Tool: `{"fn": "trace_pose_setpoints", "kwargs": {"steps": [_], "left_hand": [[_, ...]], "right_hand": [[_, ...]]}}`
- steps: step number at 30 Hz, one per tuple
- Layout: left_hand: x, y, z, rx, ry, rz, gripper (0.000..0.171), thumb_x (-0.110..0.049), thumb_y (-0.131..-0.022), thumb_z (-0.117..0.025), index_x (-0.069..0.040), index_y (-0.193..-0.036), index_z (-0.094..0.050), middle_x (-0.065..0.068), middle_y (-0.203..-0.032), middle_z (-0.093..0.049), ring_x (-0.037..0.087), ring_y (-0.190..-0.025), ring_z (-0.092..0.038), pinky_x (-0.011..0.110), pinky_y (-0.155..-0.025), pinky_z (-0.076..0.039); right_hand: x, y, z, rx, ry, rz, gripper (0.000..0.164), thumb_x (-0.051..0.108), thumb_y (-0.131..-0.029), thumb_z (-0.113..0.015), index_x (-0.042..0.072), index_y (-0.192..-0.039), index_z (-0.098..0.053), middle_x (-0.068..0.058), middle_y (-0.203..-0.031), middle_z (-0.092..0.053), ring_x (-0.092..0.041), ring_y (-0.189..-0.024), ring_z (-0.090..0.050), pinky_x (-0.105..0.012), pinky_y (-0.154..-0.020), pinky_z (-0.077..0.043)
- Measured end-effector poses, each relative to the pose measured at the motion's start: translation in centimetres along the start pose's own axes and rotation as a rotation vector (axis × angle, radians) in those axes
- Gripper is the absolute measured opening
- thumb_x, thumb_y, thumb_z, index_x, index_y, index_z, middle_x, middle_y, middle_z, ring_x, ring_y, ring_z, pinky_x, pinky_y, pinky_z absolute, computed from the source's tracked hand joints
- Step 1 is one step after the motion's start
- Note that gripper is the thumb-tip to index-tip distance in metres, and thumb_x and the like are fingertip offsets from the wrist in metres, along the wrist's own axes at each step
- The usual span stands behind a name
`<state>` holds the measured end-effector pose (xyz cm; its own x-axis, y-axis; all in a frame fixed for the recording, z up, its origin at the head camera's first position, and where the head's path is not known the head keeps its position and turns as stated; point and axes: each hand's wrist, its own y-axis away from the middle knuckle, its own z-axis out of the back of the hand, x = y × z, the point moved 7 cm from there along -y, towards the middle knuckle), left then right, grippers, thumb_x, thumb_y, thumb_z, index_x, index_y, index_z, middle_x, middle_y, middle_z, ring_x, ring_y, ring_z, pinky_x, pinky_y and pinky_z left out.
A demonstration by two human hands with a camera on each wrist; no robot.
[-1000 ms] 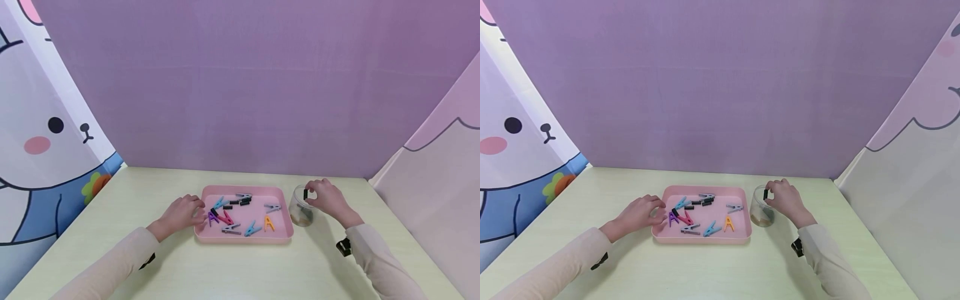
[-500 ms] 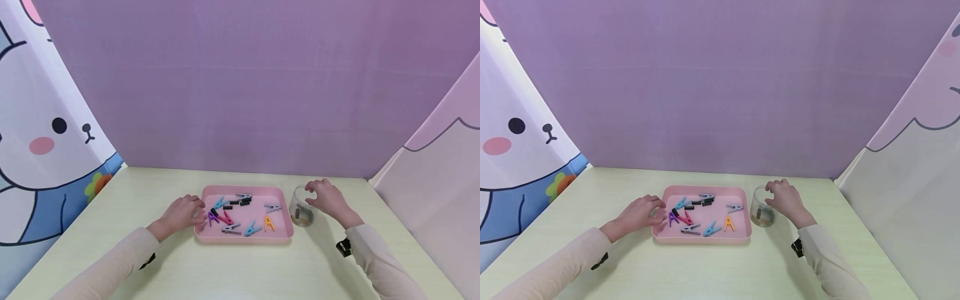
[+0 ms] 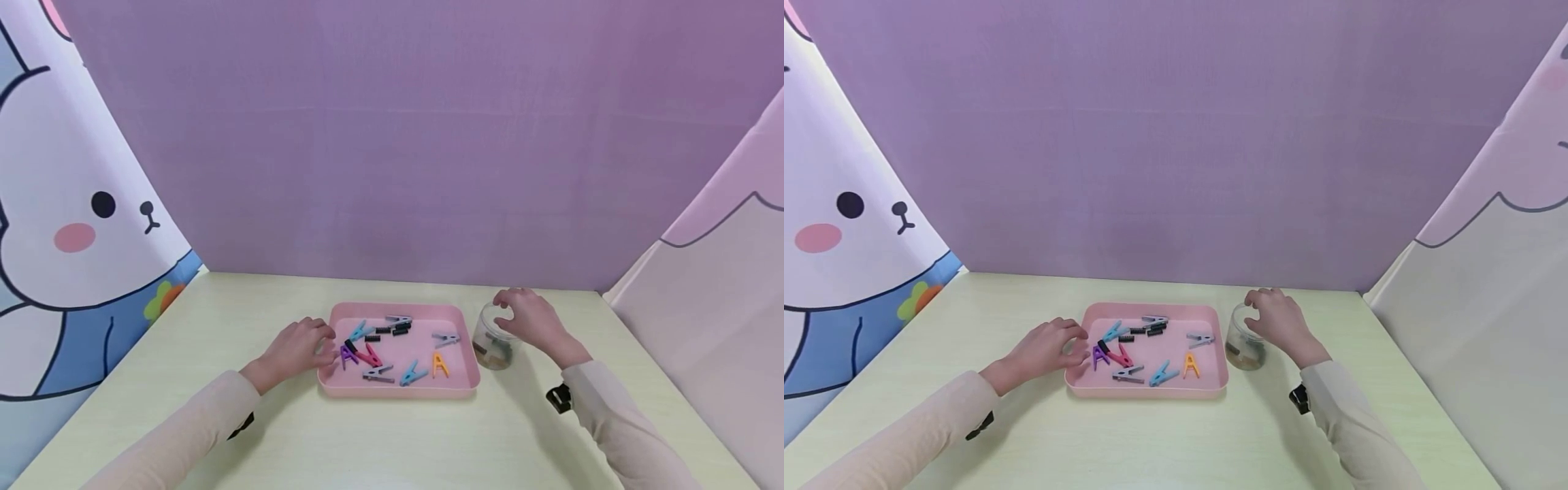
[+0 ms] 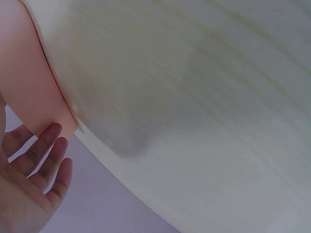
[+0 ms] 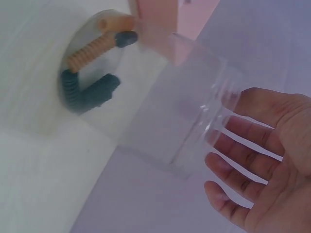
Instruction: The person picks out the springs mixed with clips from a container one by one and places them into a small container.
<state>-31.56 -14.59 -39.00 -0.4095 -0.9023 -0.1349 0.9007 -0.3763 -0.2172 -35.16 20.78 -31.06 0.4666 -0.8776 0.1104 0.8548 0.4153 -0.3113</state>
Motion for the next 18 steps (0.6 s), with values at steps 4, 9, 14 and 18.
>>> {"fn": "trace_pose_setpoints", "kwargs": {"steps": [4, 9, 14, 18], "left_hand": [[0.0, 0.0, 0.0, 0.002, -0.003, 0.003, 0.038, -0.044, -0.077, -0.066, -0.012, -0.099, -0.067, 0.001, -0.097, -0.064, 0.019, -0.085, -0.056, 0.036, -0.074, -0.049], [0.0, -0.1, -0.1, 0.0, -0.006, 0.002, 0.038, -0.044, -0.077, -0.066, -0.012, -0.098, -0.067, 0.001, -0.096, -0.065, 0.019, -0.085, -0.055, 0.036, -0.074, -0.05], [0.1, -0.2, -0.2, 0.002, -0.007, 0.007, 0.038, -0.043, -0.078, -0.066, -0.012, -0.098, -0.067, 0.002, -0.097, -0.065, 0.019, -0.085, -0.055, 0.036, -0.075, -0.05], [0.0, -0.3, -0.3, -0.001, -0.01, 0.002, 0.037, -0.042, -0.077, -0.067, -0.011, -0.098, -0.068, 0.002, -0.097, -0.065, 0.019, -0.085, -0.056, 0.037, -0.074, -0.05]], "right_hand": [[1.0, -0.4, 0.4, -0.03, 0.007, 0.043, 0.026, 0.014, -0.072, -0.072, 0.006, -0.095, -0.065, -0.008, -0.087, -0.064, -0.026, -0.082, -0.057, -0.041, -0.065, -0.047], [2.2, -1.1, 0.3, -0.05, 0.025, 0.097, 0.025, 0.014, -0.071, -0.073, 0.007, -0.094, -0.065, -0.007, -0.087, -0.065, -0.025, -0.082, -0.057, -0.04, -0.065, -0.048], [3.4, -1.5, -0.6, -0.027, 0.038, 0.131, 0.026, 0.015, -0.071, -0.074, 0.008, -0.094, -0.065, -0.004, -0.086, -0.065, -0.023, -0.082, -0.057, -0.038, -0.066, -0.049], [4.4, -1.7, -1.6, 0.017, 0.054, 0.142, 0.026, 0.016, -0.072, -0.074, 0.009, -0.095, -0.066, -0.003, -0.086, -0.064, -0.021, -0.081, -0.055, -0.036, -0.064, -0.049]]}}
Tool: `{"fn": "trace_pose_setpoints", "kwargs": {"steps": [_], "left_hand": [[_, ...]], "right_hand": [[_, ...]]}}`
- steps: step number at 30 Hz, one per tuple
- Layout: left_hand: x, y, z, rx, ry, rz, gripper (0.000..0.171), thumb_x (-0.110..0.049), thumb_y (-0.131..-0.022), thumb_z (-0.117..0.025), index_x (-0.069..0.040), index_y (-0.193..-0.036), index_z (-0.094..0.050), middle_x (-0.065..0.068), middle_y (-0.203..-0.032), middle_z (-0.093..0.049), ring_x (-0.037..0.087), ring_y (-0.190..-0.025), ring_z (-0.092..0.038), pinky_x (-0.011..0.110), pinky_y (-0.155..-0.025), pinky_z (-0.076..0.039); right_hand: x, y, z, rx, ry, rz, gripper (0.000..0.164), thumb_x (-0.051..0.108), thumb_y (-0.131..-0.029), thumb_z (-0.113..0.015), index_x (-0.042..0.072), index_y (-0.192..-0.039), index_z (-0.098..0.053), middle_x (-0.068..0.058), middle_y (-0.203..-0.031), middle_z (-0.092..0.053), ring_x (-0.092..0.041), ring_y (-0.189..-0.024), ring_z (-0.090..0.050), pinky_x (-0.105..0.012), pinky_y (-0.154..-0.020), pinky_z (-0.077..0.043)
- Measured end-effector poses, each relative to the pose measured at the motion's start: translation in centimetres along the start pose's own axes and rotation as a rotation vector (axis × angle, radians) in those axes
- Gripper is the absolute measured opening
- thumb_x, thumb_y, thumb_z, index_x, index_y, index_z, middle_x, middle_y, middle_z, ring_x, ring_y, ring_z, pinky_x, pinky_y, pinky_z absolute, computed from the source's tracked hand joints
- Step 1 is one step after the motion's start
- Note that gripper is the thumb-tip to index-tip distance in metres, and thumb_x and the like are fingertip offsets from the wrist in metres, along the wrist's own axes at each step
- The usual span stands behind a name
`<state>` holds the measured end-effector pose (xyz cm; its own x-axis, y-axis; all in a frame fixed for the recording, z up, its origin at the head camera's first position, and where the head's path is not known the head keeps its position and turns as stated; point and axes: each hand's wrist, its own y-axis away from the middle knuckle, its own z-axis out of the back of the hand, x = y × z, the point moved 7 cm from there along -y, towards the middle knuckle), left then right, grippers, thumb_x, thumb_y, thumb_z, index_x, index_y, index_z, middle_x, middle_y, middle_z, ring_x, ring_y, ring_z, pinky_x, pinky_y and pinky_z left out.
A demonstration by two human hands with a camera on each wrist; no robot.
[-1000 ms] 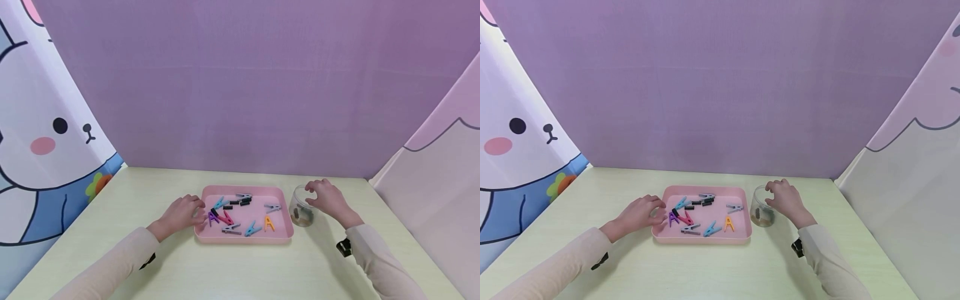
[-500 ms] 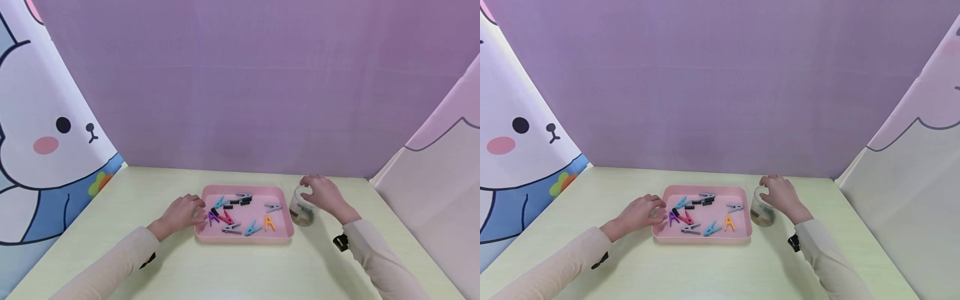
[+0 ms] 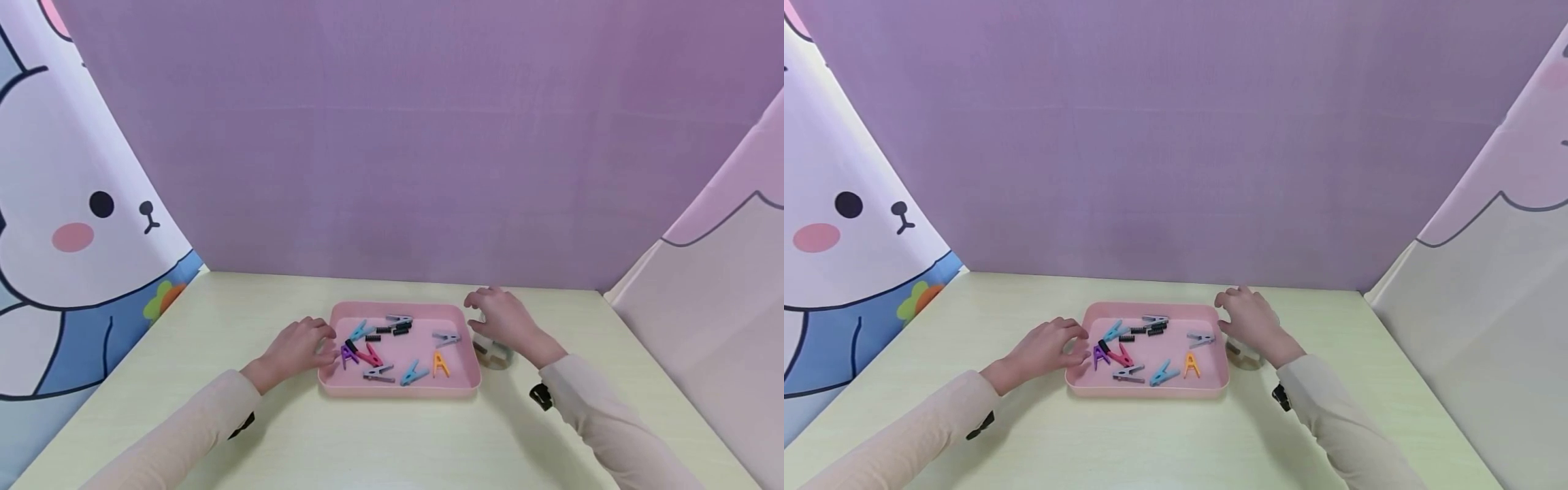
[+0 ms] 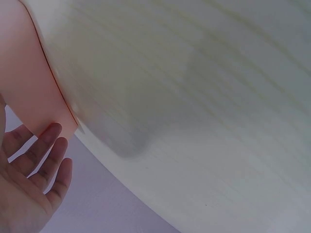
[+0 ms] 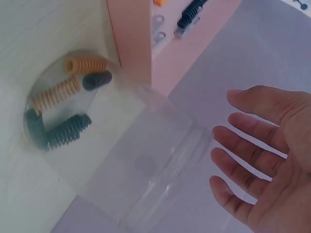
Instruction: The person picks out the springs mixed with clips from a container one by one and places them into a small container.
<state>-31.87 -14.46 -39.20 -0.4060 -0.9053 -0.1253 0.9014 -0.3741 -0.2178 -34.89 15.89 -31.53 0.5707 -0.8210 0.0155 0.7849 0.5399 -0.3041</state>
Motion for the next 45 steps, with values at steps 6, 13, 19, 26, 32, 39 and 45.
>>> {"fn": "trace_pose_setpoints", "kwargs": {"steps": [6, 13, 19, 26, 32, 39, 45], "left_hand": [[0.2, -0.2, -0.3, 0.006, -0.001, 0.004, 0.038, -0.043, -0.077, -0.067, -0.011, -0.098, -0.068, 0.002, -0.096, -0.065, 0.019, -0.085, -0.055, 0.036, -0.074, -0.05], [0.3, -0.4, -0.6, 0.015, 0.005, 0.01, 0.038, -0.043, -0.077, -0.067, -0.011, -0.098, -0.068, 0.002, -0.098, -0.065, 0.019, -0.086, -0.056, 0.037, -0.076, -0.05], [0.4, -0.4, -0.6, 0.021, 0.02, 0.024, 0.038, -0.043, -0.077, -0.067, -0.012, -0.098, -0.068, 0.002, -0.099, -0.065, 0.019, -0.087, -0.056, 0.038, -0.077, -0.05], [0.5, -0.5, -0.8, 0.025, 0.017, 0.027, 0.037, -0.044, -0.077, -0.067, -0.013, -0.098, -0.067, 0.001, -0.098, -0.064, 0.018, -0.086, -0.055, 0.038, -0.077, -0.049], [0.4, -0.4, -0.7, 0.025, 0.023, 0.025, 0.037, -0.043, -0.077, -0.067, -0.012, -0.099, -0.067, 0.002, -0.098, -0.064, 0.019, -0.086, -0.055, 0.037, -0.076, -0.05], [0.4, -0.5, -0.7, 0.016, 0.023, 0.016, 0.037, -0.042, -0.077, -0.068, -0.012, -0.099, -0.068, 0.002, -0.097, -0.065, 0.018, -0.085, -0.055, 0.036, -0.076, -0.05], [0.4, -0.5, -0.7, 0.008, 0.02, 0.011, 0.037, -0.042, -0.077, -0.068, -0.012, -0.098, -0.068, 0.001, -0.097, -0.065, 0.018, -0.085, -0.056, 0.036, -0.076, -0.05]], "right_hand": [[1.4, -0.5, -1.5, 0.067, 0.021, 0.027, 0.026, 0.018, -0.074, -0.073, 0.012, -0.097, -0.065, -0.002, -0.092, -0.066, -0.019, -0.082, -0.053, -0.035, -0.067, -0.047], [3.4, -1.4, -3.1, 0.122, 0.006, 0.074, 0.026, 0.019, -0.077, -0.072, 0.013, -0.101, -0.065, -0.001, -0.099, -0.066, -0.019, -0.091, -0.054, -0.041, -0.079, -0.047], [4.9, -2.3, -3.7, 0.131, 0.011, 0.136, 0.025, 0.022, -0.079, -0.071, 0.015, -0.102, -0.065, 0.001, -0.1, -0.066, -0.017, -0.091, -0.054, -0.039, -0.083, -0.047], [6.0, -3.5, -4.2, 0.109, -0.004, 0.218, 0.023, 0.018, -0.078, -0.071, 0.015, -0.1, -0.065, 0.001, -0.096, -0.067, -0.017, -0.09, -0.056, -0.037, -0.08, -0.048], [6.5, -4.8, -4.8, 0.133, -0.01, 0.264, 0.021, 0.018, -0.08, -0.068, 0.015, -0.101, -0.065, 0.001, -0.097, -0.066, -0.017, -0.092, -0.056, -0.039, -0.083, -0.048], [6.8, -6.0, -5.6, 0.184, -0.028, 0.289, 0.023, 0.018, -0.081, -0.067, 0.015, -0.104, -0.064, 0.002, -0.1, -0.065, -0.015, -0.094, -0.055, -0.036, -0.083, -0.047], [7.3, -6.6, -6.9, 0.258, -0.077, 0.305, 0.026, 0.013, -0.081, -0.066, 0.01, -0.108, -0.064, -0.004, -0.104, -0.065, -0.019, -0.096, -0.055, -0.039, -0.086, -0.045]]}}
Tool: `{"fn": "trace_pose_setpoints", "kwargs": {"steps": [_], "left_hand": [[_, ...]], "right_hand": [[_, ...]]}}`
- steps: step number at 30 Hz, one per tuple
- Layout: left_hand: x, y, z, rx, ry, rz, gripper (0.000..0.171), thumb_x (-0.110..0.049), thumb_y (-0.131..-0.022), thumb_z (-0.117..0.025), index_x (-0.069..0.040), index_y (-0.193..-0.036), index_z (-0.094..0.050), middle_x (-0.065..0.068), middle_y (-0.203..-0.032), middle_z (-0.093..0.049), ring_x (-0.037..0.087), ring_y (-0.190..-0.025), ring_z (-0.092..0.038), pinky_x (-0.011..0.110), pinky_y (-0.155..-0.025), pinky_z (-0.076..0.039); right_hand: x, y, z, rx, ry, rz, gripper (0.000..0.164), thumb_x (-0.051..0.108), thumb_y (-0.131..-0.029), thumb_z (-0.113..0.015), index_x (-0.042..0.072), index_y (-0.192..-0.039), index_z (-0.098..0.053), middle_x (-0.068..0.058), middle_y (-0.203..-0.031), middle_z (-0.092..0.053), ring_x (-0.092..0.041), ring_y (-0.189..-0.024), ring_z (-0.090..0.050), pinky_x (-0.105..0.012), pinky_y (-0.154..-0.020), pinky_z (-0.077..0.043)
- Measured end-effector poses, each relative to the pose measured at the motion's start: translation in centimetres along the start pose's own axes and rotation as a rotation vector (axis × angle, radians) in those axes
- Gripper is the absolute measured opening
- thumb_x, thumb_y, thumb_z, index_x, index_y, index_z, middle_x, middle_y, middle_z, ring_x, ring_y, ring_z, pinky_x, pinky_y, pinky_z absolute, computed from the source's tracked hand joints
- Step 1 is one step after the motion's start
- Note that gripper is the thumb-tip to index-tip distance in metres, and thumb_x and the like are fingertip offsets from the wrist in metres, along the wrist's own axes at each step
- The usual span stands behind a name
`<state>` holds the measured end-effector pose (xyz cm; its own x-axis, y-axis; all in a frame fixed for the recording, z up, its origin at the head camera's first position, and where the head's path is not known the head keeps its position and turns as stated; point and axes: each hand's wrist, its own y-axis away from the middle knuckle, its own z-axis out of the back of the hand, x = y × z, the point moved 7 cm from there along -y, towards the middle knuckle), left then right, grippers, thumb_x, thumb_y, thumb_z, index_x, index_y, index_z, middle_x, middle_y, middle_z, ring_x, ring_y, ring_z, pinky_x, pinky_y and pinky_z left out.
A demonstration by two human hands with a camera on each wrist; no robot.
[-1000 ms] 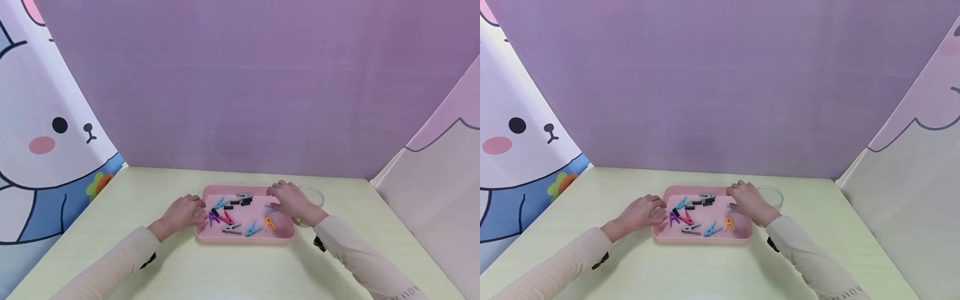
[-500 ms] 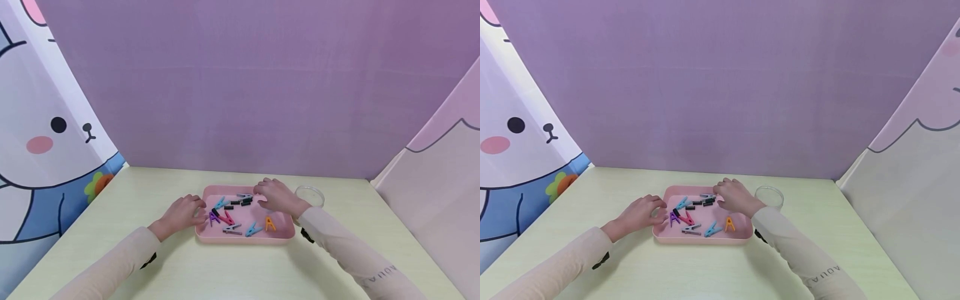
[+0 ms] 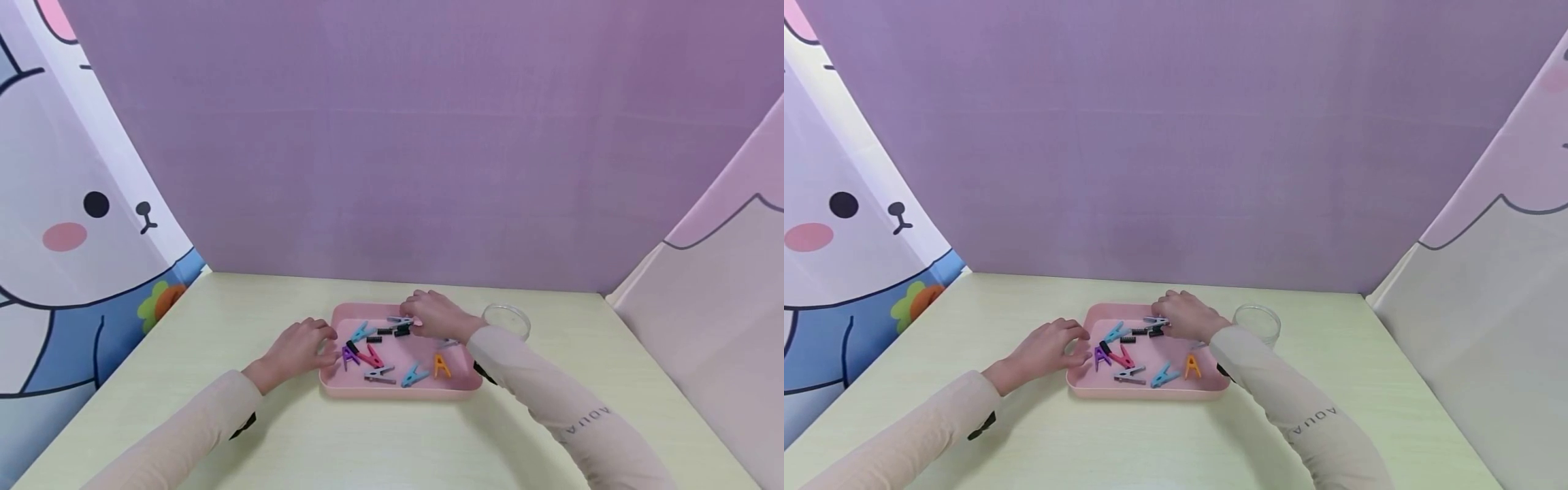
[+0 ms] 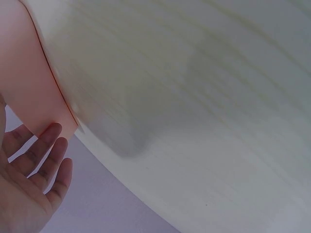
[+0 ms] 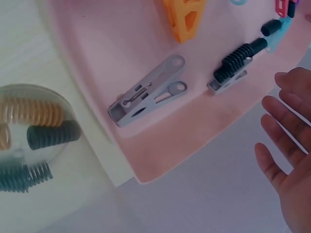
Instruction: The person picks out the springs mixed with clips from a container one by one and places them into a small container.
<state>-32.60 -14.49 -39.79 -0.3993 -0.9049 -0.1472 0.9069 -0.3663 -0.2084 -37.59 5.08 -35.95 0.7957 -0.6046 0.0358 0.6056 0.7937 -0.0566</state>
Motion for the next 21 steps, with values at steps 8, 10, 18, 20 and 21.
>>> {"fn": "trace_pose_setpoints", "kwargs": {"steps": [8, 10, 18, 20, 21], "left_hand": [[0.0, 0.0, 0.1, -0.007, -0.004, -0.003, 0.036, -0.042, -0.077, -0.067, -0.012, -0.097, -0.068, 0.002, -0.096, -0.065, 0.018, -0.084, -0.056, 0.036, -0.075, -0.05], [0.0, 0.1, 0.1, -0.011, -0.015, -0.006, 0.036, -0.042, -0.077, -0.067, -0.012, -0.097, -0.067, 0.001, -0.095, -0.065, 0.018, -0.083, -0.055, 0.035, -0.074, -0.05], [-0.1, 0.1, 0.0, -0.008, -0.027, -0.01, 0.036, -0.044, -0.078, -0.066, -0.013, -0.097, -0.067, 0.0, -0.094, -0.064, 0.017, -0.082, -0.055, 0.034, -0.072, -0.05], [0.0, 0.1, 0.0, -0.008, -0.025, -0.009, 0.037, -0.044, -0.078, -0.066, -0.012, -0.097, -0.067, 0.001, -0.094, -0.064, 0.017, -0.082, -0.055, 0.034, -0.072, -0.05], [0.0, 0.1, 0.1, -0.008, -0.024, -0.008, 0.037, -0.043, -0.078, -0.066, -0.012, -0.097, -0.067, 0.001, -0.094, -0.064, 0.017, -0.082, -0.055, 0.034, -0.072, -0.05]], "right_hand": [[-0.4, -1.0, -1.8, 0.087, -0.034, -0.022, 0.03, 0.015, -0.083, -0.066, 0.013, -0.113, -0.062, -0.002, -0.108, -0.064, -0.015, -0.097, -0.053, -0.036, -0.089, -0.045], [-0.5, -1.1, -2.2, 0.11, -0.045, -0.037, 0.032, 0.016, -0.083, -0.066, 0.015, -0.114, -0.061, 0.0, -0.109, -0.062, -0.015, -0.098, -0.052, -0.035, -0.089, -0.045], [-0.5, -1.3, -3.1, 0.177, -0.016, -0.061, 0.031, 0.018, -0.084, -0.064, 0.021, -0.115, -0.06, 0.003, -0.111, -0.06, -0.014, -0.098, -0.052, -0.033, -0.084, -0.048], [-0.5, -1.4, -3.1, 0.175, -0.016, -0.057, 0.031, 0.017, -0.084, -0.064, 0.021, -0.114, -0.061, 0.004, -0.111, -0.06, -0.013, -0.098, -0.053, -0.033, -0.084, -0.048], [-0.4, -1.4, -3.2, 0.173, -0.015, -0.05, 0.031, 0.017, -0.084, -0.065, 0.021, -0.114, -0.061, 0.004, -0.111, -0.06, -0.013, -0.099, -0.053, -0.033, -0.084, -0.048]]}}
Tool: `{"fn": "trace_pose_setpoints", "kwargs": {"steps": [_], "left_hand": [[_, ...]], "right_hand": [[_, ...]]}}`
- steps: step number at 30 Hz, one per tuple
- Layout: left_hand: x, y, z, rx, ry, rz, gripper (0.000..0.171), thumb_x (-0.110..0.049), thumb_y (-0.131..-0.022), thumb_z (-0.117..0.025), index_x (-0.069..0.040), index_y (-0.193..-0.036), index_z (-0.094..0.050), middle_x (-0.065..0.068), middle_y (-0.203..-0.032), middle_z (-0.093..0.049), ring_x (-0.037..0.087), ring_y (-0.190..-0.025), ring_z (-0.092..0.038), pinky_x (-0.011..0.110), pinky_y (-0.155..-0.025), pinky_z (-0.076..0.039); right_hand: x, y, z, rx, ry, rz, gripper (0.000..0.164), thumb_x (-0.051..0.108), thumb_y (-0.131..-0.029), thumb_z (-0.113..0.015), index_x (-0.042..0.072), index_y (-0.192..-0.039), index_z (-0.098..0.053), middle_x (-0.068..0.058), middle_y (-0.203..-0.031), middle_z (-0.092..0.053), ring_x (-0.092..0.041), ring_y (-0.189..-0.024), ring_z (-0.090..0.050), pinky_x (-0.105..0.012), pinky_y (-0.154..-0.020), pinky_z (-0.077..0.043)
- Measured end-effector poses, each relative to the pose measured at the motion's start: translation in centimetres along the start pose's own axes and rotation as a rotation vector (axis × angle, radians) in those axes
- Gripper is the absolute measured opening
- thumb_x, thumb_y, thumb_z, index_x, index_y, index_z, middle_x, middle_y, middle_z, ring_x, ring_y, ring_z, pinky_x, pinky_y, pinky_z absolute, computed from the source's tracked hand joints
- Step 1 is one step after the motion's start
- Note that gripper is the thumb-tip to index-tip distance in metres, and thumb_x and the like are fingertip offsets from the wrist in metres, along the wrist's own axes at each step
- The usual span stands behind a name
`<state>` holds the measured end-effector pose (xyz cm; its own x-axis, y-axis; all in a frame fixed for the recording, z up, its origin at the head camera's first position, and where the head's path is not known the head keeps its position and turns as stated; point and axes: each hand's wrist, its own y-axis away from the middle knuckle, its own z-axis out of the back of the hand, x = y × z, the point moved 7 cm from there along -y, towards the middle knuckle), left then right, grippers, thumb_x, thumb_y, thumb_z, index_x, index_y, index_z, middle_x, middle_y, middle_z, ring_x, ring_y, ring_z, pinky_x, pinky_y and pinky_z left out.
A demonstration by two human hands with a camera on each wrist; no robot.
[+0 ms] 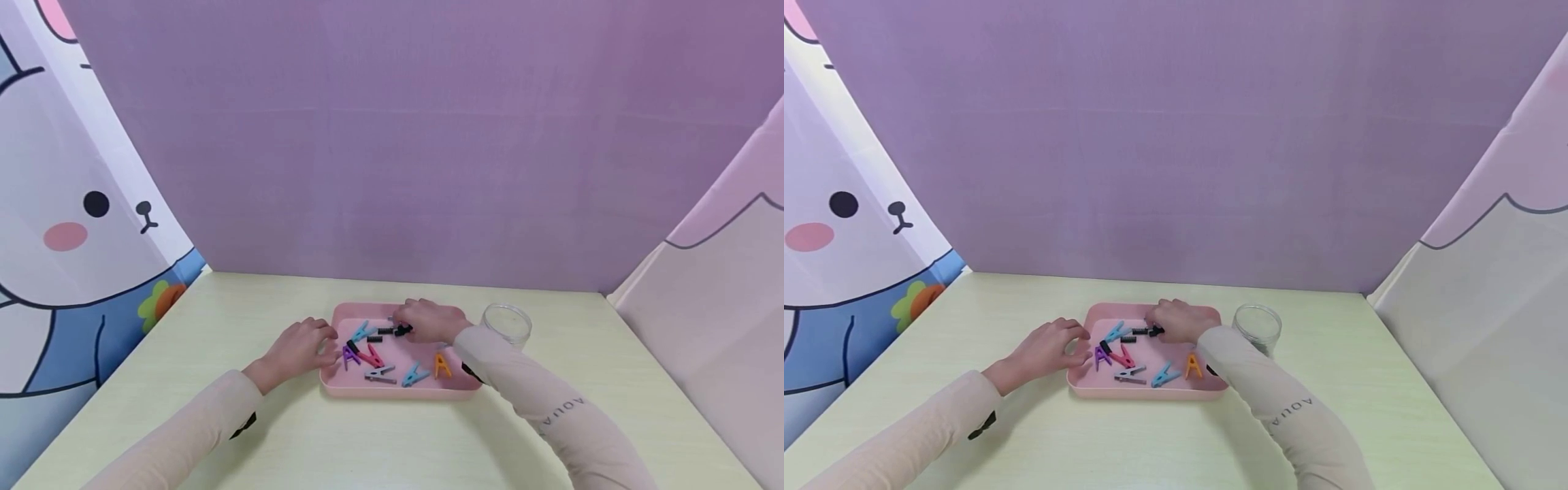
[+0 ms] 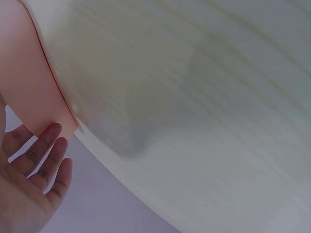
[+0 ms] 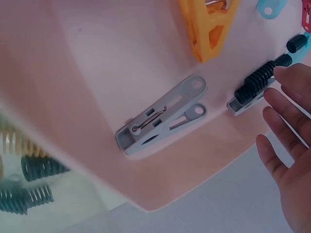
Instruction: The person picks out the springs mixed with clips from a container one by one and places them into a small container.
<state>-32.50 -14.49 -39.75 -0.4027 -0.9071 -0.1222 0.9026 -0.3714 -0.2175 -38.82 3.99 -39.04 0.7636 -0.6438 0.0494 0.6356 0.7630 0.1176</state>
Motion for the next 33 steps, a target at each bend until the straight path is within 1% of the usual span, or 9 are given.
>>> {"fn": "trace_pose_setpoints", "kwargs": {"steps": [7, 11, 20, 22, 27, 30, 33], "left_hand": [[0.1, 0.0, 0.0, 0.006, 0.001, 0.002, 0.037, -0.043, -0.078, -0.065, -0.012, -0.098, -0.067, 0.0, -0.094, -0.064, 0.016, -0.081, -0.054, 0.033, -0.072, -0.049], [0.1, 0.0, 0.0, 0.007, 0.005, 0.008, 0.037, -0.044, -0.078, -0.066, -0.012, -0.098, -0.067, 0.0, -0.094, -0.064, 0.016, -0.081, -0.054, 0.033, -0.073, -0.05], [0.2, 0.0, -0.1, -0.003, 0.006, -0.002, 0.036, -0.042, -0.077, -0.066, -0.012, -0.097, -0.067, 0.0, -0.094, -0.064, 0.016, -0.082, -0.054, 0.034, -0.072, -0.05], [0.2, 0.0, -0.1, -0.007, 0.003, -0.003, 0.036, -0.043, -0.077, -0.066, -0.012, -0.097, -0.067, 0.0, -0.094, -0.064, 0.016, -0.081, -0.054, 0.034, -0.072, -0.05], [0.1, 0.1, -0.1, -0.006, 0.006, -0.008, 0.036, -0.042, -0.078, -0.066, -0.012, -0.097, -0.067, 0.0, -0.093, -0.064, 0.017, -0.081, -0.054, 0.034, -0.072, -0.05], [0.1, 0.1, 0.0, -0.007, 0.007, -0.011, 0.036, -0.042, -0.078, -0.067, -0.012, -0.097, -0.067, 0.001, -0.093, -0.064, 0.016, -0.081, -0.054, 0.034, -0.072, -0.05], [0.1, 0.1, 0.0, -0.007, 0.008, -0.011, 0.036, -0.042, -0.078, -0.067, -0.011, -0.097, -0.067, 0.001, -0.093, -0.064, 0.016, -0.08, -0.054, 0.033, -0.071, -0.049]], "right_hand": [[0.1, -0.5, -0.6, -0.062, 0.025, 0.078, 0.02, 0.015, -0.083, -0.066, 0.018, -0.103, -0.066, 0.004, -0.103, -0.064, -0.012, -0.092, -0.053, -0.035, -0.086, -0.046], [-0.1, -0.8, -1.0, -0.083, 0.042, 0.083, 0.019, 0.015, -0.082, -0.067, 0.018, -0.101, -0.066, 0.004, -0.101, -0.064, -0.011, -0.091, -0.053, -0.034, -0.085, -0.047], [0.0, -0.8, -1.1, -0.062, 0.054, 0.056, 0.021, 0.015, -0.083, -0.066, 0.019, -0.104, -0.065, 0.004, -0.104, -0.063, -0.012, -0.097, -0.054, -0.034, -0.087, -0.047], [0.0, -0.8, -1.1, -0.059, 0.041, 0.054, 0.022, 0.014, -0.082, -0.066, 0.02, -0.103, -0.066, 0.004, -0.104, -0.063, -0.012, -0.097, -0.054, -0.034, -0.087, -0.047], [0.2, -0.9, -1.5, -0.056, 0.026, 0.074, 0.018, 0.014, -0.082, -0.067, 0.021, -0.099, -0.069, 0.006, -0.101, -0.063, -0.009, -0.092, -0.054, -0.029, -0.086, -0.049], [0.3, -1.0, -1.7, -0.061, 0.036, 0.096, 0.015, 0.013, -0.082, -0.067, 0.02, -0.095, -0.069, 0.006, -0.097, -0.064, -0.007, -0.085, -0.053, -0.025, -0.081, -0.048], [0.5, -1.0, -1.6, -0.067, 0.035, 0.108, 0.012, 0.011, -0.082, -0.067, 0.018, -0.091, -0.069, 0.005, -0.093, -0.065, -0.008, -0.08, -0.05, -0.023, -0.076, -0.046]]}}
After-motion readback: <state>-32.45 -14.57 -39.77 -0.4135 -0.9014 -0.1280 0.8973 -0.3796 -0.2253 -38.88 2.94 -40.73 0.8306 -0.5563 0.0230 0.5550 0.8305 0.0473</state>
